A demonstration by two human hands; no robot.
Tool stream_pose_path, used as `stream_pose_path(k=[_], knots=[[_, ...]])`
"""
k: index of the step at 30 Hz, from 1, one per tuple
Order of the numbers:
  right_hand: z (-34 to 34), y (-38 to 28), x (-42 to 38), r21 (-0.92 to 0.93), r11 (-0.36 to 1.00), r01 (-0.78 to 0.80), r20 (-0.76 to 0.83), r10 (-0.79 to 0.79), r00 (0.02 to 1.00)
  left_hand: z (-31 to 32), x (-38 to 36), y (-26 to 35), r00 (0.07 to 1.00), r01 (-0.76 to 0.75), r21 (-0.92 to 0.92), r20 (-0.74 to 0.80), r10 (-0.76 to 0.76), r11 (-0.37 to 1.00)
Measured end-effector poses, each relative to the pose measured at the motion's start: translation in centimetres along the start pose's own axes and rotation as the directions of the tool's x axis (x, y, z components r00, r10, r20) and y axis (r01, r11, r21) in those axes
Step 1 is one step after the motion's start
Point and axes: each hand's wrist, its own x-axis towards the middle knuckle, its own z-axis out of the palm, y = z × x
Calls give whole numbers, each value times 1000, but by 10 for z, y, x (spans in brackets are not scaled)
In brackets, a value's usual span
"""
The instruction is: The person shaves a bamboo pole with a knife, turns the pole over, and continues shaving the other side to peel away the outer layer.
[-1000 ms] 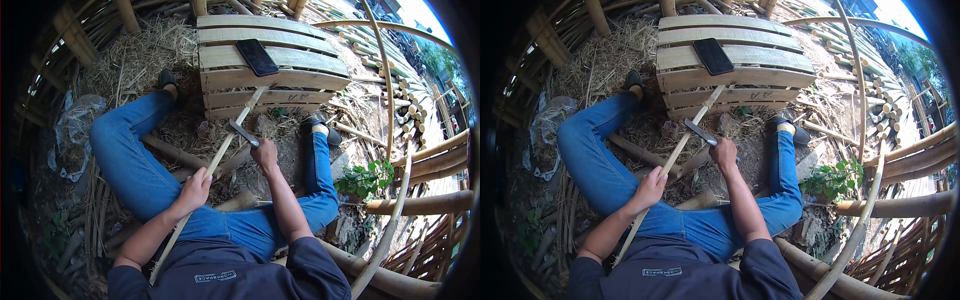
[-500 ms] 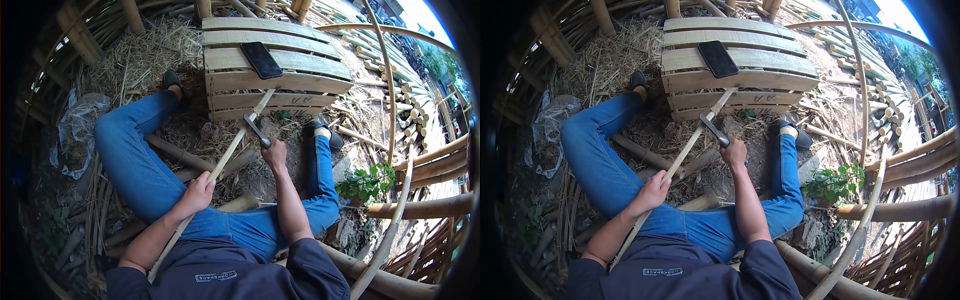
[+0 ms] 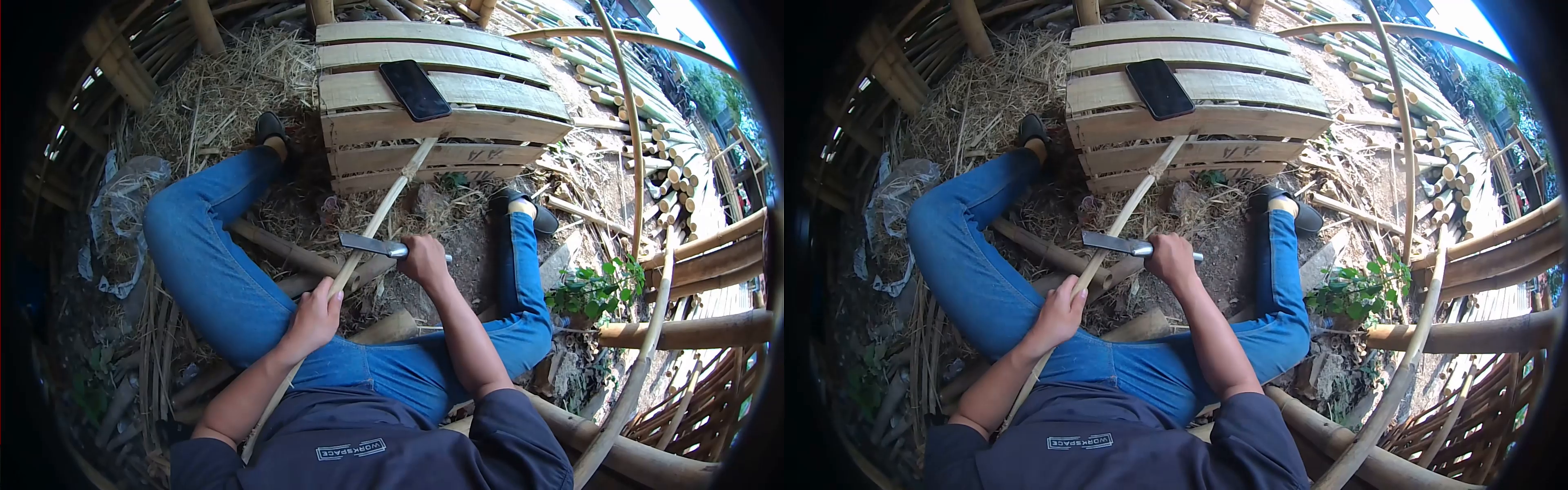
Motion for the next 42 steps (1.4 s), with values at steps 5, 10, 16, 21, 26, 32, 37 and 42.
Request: stream_pose_path(k=[5, 10, 16, 21, 26, 32, 37, 42], knots=[[-8, -2, 6, 12, 998, -65, 2, 65, 998, -5, 2, 6, 997, 65, -13, 49, -64, 998], [-11, -5, 10, -31, 994, -100, -27, 100, 995, -4, 8, -1, 998, 38, -74, 55, -34, 997], [-3, 10, 14, -4, 967, -254, -99, 252, 963, 3, 10, -13, 1000, -6, -113, 3, 6, 994], [-10, 52, 12, -2, 910, -415, -155, 410, 899, -1, 10, -8, 999, 11, -135, 52, -4, 991], [-17, 34, 8, 38, 941, -336, -93, 338, 937, -3, 9, -5, 998, 36, -126, 60, -28, 991], [-34, -4, -4, 57, 994, -95, 55, 92, 994, -5, 8, 2, 998, 33, -116, 49, -28, 993], [-32, -15, -6, -15, 987, -158, 126, 158, 979, 1, 7, 0, 1000, -7, -101, 7, 8, 995], [-34, -15, 4, -85, 982, -169, 115, 179, 977, 0, 5, -6, 1000, -6, -65, 22, 7, 998]])
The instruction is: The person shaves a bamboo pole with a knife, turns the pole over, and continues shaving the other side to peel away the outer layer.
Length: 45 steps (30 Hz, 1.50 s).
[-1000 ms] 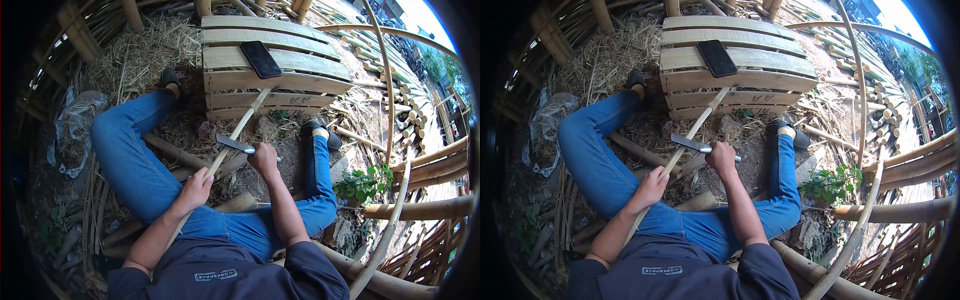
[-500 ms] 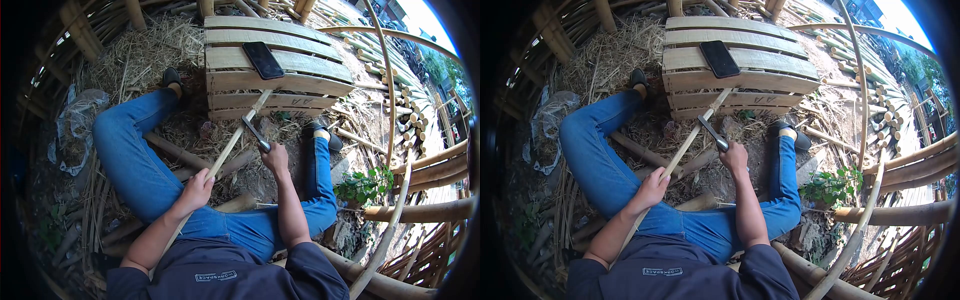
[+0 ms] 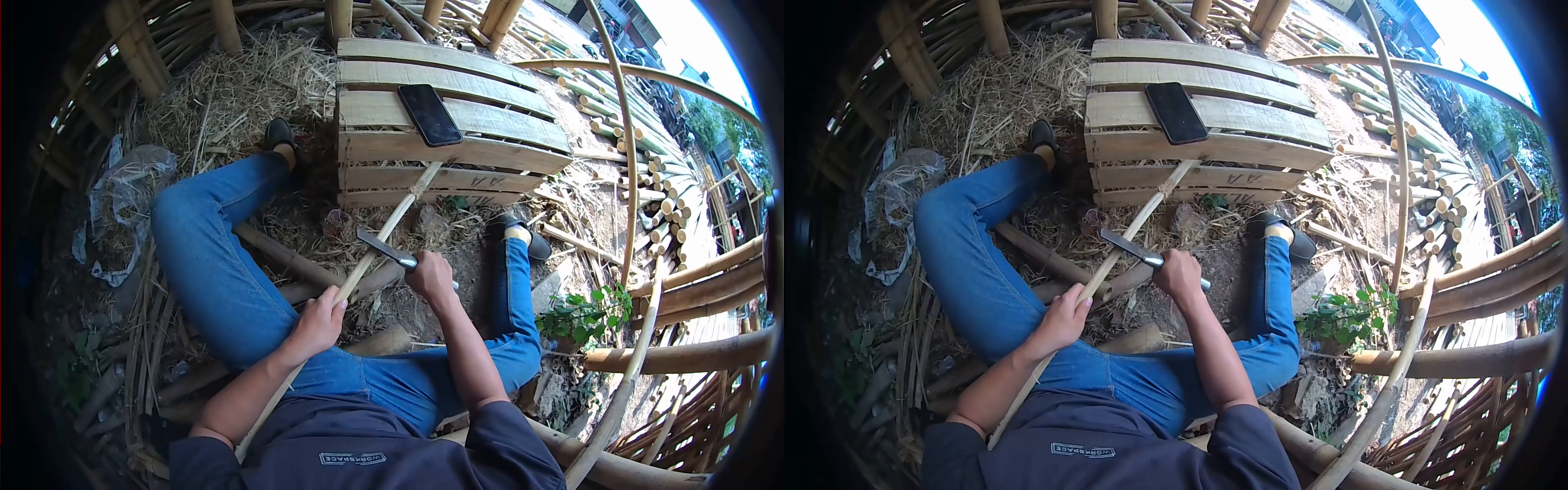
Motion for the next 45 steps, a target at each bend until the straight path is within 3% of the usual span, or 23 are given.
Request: stream_pose_path(k=[1, 4, 6, 10, 14, 17, 21, 28, 34, 37, 41, 45], knots=[[5, 7, 7, -33, 999, 1, 3, -1, 1000, 1, 1, -2, 1000, 12, -4, 6, -12, 1000], [0, 35, 26, -54, 988, -145, -182, 133, 974, -5, -3, 7, 998, 54, -70, 39, -52, 996], [-4, 67, 43, -40, 977, -209, -201, 197, 959, 0, -3, -2, 1000, 19, -45, 20, -18, 999], [7, 68, 38, -2, 979, -203, -228, 197, 954, 3, -3, -2, 999, -38, -49, -35, 36, 998], [27, 45, 16, 213, 960, -180, -132, 210, 969, -1, -3, -3, 1000, 7, -84, 12, -6, 996], [9, 35, 10, 214, 975, -57, -105, 81, 991, -9, -3, 11, 995, 80, -112, 68, -73, 991], [-12, 23, -1, 151, 975, 164, -33, -160, 986, -7, 1, 7, 998, 38, -81, 52, -34, 996], [20, 28, 11, 77, 997, 19, 66, -24, 998, -1, 1, 3, 999, 18, -6, 27, -18, 1000], [20, 57, 39, 208, 947, -244, -147, 277, 950, -4, 1, 7, 999, 27, -25, 45, -26, 999], [16, 74, 36, 155, 970, -186, -190, 214, 958, -7, 2, 11, 997, 44, -40, 58, -42, 998], [23, 72, 25, 261, 946, -193, -120, 230, 966, -3, 0, 10, 1000, 16, -61, 19, -15, 998], [2, 56, 18, 256, 964, -66, -58, 84, 995, -1, -1, 9, 1000, -20, -43, -7, 20, 999]])
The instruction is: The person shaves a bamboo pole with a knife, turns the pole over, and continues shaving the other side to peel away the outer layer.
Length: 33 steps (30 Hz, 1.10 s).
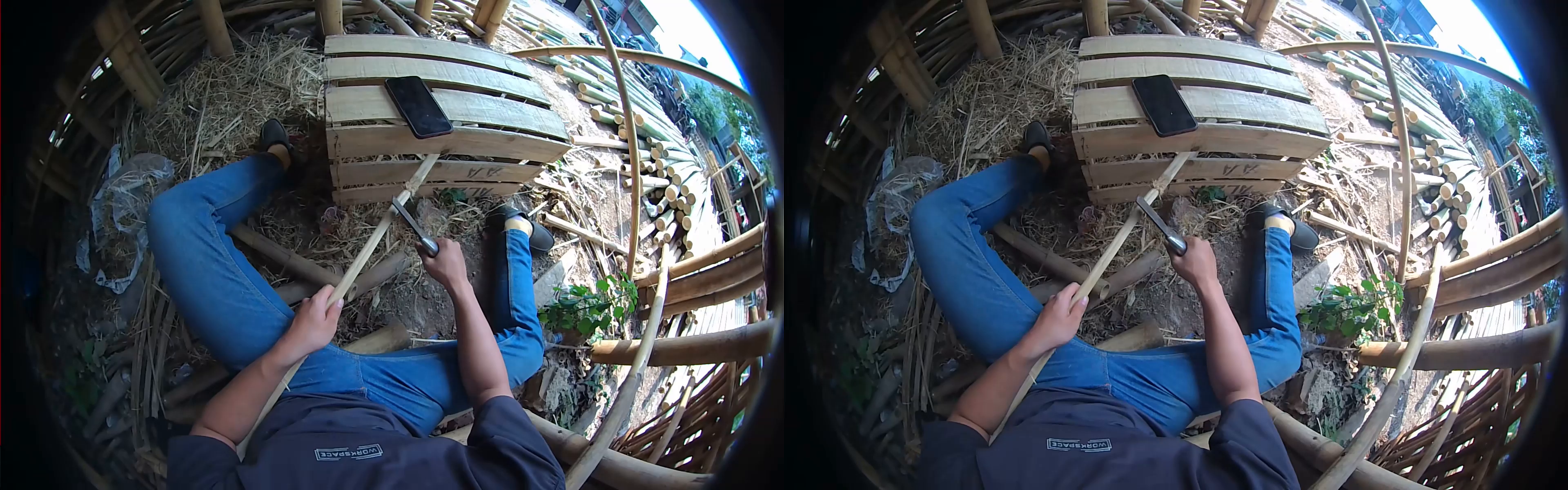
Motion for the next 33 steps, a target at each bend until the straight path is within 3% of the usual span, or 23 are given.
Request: stream_pose_path(k=[4, 5, 7, 14, 18, 24, 27, 33], knots=[[-5, -25, -14, -84, 982, 168, 79, -161, 984, -3, 2, 1, 998, 38, -16, 49, -37, 999], [-1, -27, -17, -206, 968, 144, 114, -123, 986, -3, 2, 1, 998, 41, -14, 57, -40, 999], [5, -30, -17, -232, 971, 50, 77, -33, 996, 0, 2, -1, 999, 40, 10, 36, -41, 999], [18, -26, -9, -180, 983, -32, 51, 42, 998, 0, -6, -1, 1000, 11, 93, 16, -12, 996], [11, -2, 5, -143, 972, -186, -110, 171, 979, -1, -16, -5, 1000, -7, 131, 17, 5, 991], [8, 7, 3, -145, 972, -185, -150, 163, 975, -1, -12, -2, 999, 31, 113, 25, -34, 993], [8, 1, 0, -21, 993, -113, -76, 111, 991, 1, -12, 1, 998, 51, 180, 11, -54, 982], [4, -38, -19, -125, 985, 115, 44, -111, 993, 2, -10, -5, 998, 57, 177, 31, -63, 983]])
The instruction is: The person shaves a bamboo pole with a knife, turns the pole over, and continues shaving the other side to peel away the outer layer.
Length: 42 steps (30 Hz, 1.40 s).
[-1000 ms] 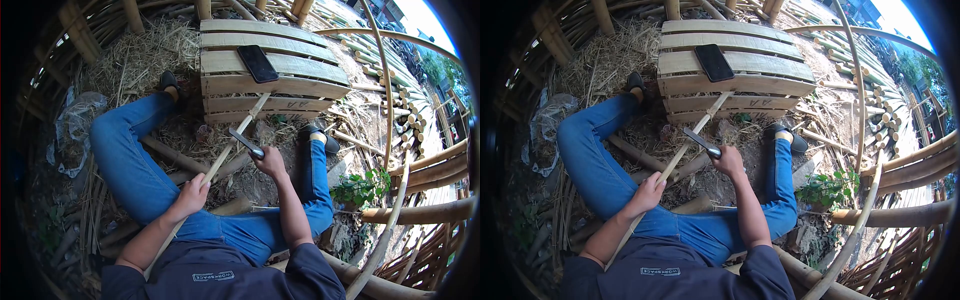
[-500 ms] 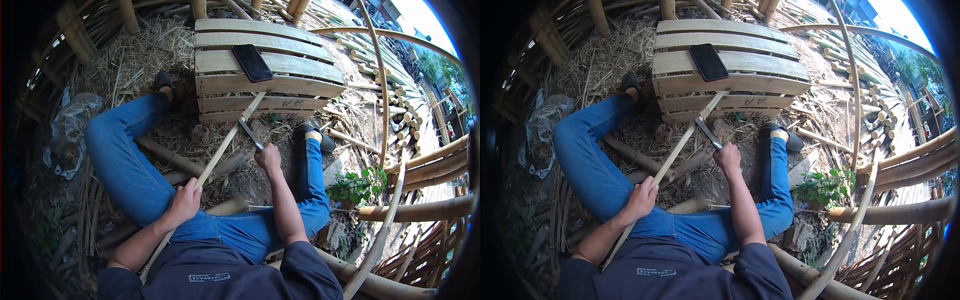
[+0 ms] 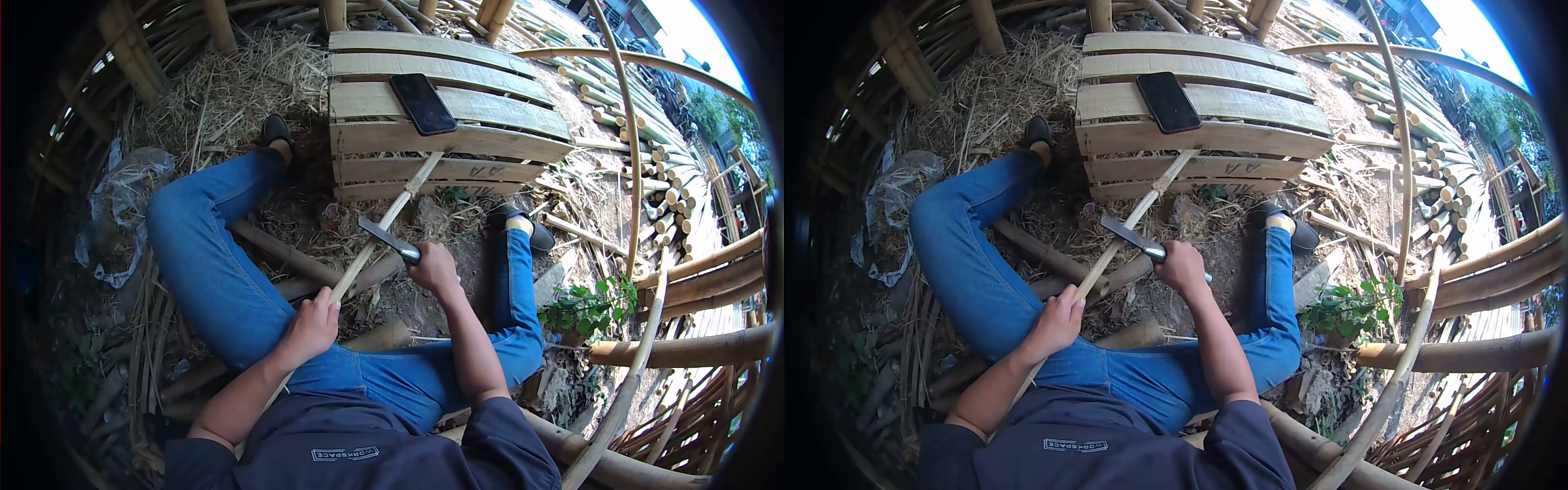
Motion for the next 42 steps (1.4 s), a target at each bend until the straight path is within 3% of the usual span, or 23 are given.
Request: stream_pose_path(k=[2, 7, 10, 15, 18, 22, 27, 31, 34, 38, 42], knots=[[-1, -10, -4, -124, 992, 12, 10, -11, 1000, -1, 1, 1, 1000, 2, -25, 7, -2, 1000], [5, 8, 18, -119, 980, -159, -52, 154, 987, -3, 0, 6, 1000, 10, -27, 0, -10, 1000], [7, 37, 33, -70, 960, -270, -171, 255, 952, -4, -2, 8, 1000, 2, -8, -6, -2, 1000], [8, 40, 23, -31, 963, -267, -185, 257, 949, -8, -2, 11, 1000, -18, -44, -4, 18, 999], [11, 43, 14, 57, 973, -225, -86, 229, 970, -2, 0, 5, 999, -35, -22, -30, 34, 999], [-4, 18, -1, 88, 994, -57, 66, 51, 996, -2, 1, 4, 1000, -21, -49, -9, 20, 999], [-5, -22, -14, 230, 967, 112, 124, -143, 982, 2, -1, 1, 999, -3, -41, -44, 1, 999], [2, -31, -26, 89, 977, 194, 184, -208, 961, 5, 0, -3, 999, 11, -42, -41, -13, 999], [10, -32, -27, 4, 986, 164, 144, -163, 976, 1, 0, 4, 1000, 26, -32, -14, -26, 999], [12, -22, -19, -47, 999, 13, 132, -7, 991, -2, -1, 8, 1000, 27, 3, 2, -27, 1000], [3, -19, -10, -18, 997, -78, 94, 79, 992, -4, 0, 12, 1000, 8, 18, -9, -8, 1000]])
